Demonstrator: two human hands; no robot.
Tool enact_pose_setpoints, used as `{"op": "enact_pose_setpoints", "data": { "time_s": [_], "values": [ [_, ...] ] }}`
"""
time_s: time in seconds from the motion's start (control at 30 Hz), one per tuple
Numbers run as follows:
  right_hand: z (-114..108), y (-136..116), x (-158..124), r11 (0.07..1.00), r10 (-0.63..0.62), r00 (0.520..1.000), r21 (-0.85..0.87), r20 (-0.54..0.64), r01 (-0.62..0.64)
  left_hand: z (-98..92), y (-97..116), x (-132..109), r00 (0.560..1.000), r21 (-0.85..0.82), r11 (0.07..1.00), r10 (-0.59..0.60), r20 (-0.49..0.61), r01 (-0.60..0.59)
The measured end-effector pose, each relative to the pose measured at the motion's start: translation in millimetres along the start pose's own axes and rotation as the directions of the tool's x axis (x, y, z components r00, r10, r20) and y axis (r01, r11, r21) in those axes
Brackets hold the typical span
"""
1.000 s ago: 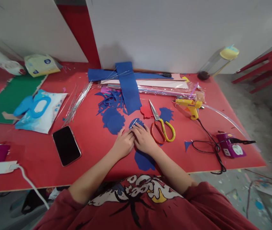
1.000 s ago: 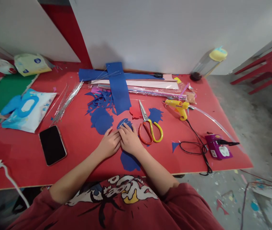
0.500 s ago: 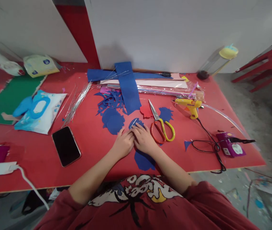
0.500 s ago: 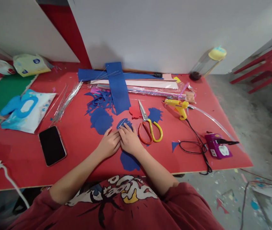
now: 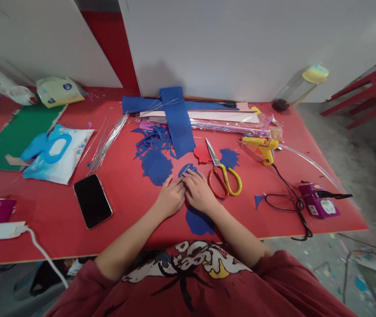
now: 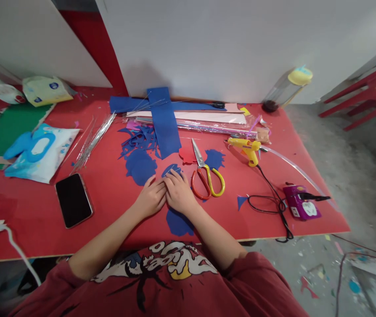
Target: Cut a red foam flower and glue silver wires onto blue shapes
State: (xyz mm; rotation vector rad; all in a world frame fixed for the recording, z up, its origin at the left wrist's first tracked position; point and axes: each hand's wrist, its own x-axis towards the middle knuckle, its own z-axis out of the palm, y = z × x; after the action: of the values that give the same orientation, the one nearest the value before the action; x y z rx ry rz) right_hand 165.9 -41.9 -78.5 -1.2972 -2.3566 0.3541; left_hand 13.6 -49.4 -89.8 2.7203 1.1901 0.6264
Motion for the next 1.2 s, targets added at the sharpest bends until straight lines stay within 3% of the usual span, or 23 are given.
{"op": "enact_pose_setpoints", "data": {
  "time_s": [0.2,0.3,0.43,0.5,0.63,0.8,1.03,1.2],
  "values": [
    [-1.5,-0.2,1.0,0.997,-0.063,0.970,0.033,-0.236,0.073,-6.5,-8.9,2.8,0.997,0.018,0.999,-0.029,-0.078,0.030],
    [-6.3,-0.9,2.6,0.994,-0.046,0.922,0.077,-0.385,0.082,-14.9,-22.2,5.2,0.977,0.044,0.984,-0.165,-0.133,0.172],
    [-11.6,-0.8,4.3,0.991,-0.015,0.857,0.107,-0.515,0.081,-31.6,-49.1,10.9,0.893,0.098,0.899,-0.403,-0.199,0.427],
    [-12.1,-1.0,4.6,0.989,-0.013,0.840,0.114,-0.542,0.089,-40.3,-67.4,16.4,0.870,0.151,0.861,-0.460,-0.180,0.486],
    [-9.6,-2.0,4.3,0.984,-0.011,0.842,0.143,-0.539,0.104,-50.0,-111.2,31.7,0.833,0.320,0.786,-0.552,-0.019,0.528],
    [-6.9,-3.2,3.5,0.977,0.023,0.861,0.195,-0.507,0.088,-47.2,-147.8,43.5,0.820,0.364,0.776,-0.569,0.055,0.515],
    [-10.9,-7.1,2.1,0.965,0.096,0.908,0.263,-0.407,0.016,-52.5,-141.6,46.5,0.815,0.387,0.761,-0.578,0.042,0.520],
    [-9.9,-7.5,1.6,0.965,0.074,0.931,0.261,-0.357,0.024,-61.0,-135.9,49.4,0.802,0.376,0.745,-0.597,0.010,0.551]
  ]
}}
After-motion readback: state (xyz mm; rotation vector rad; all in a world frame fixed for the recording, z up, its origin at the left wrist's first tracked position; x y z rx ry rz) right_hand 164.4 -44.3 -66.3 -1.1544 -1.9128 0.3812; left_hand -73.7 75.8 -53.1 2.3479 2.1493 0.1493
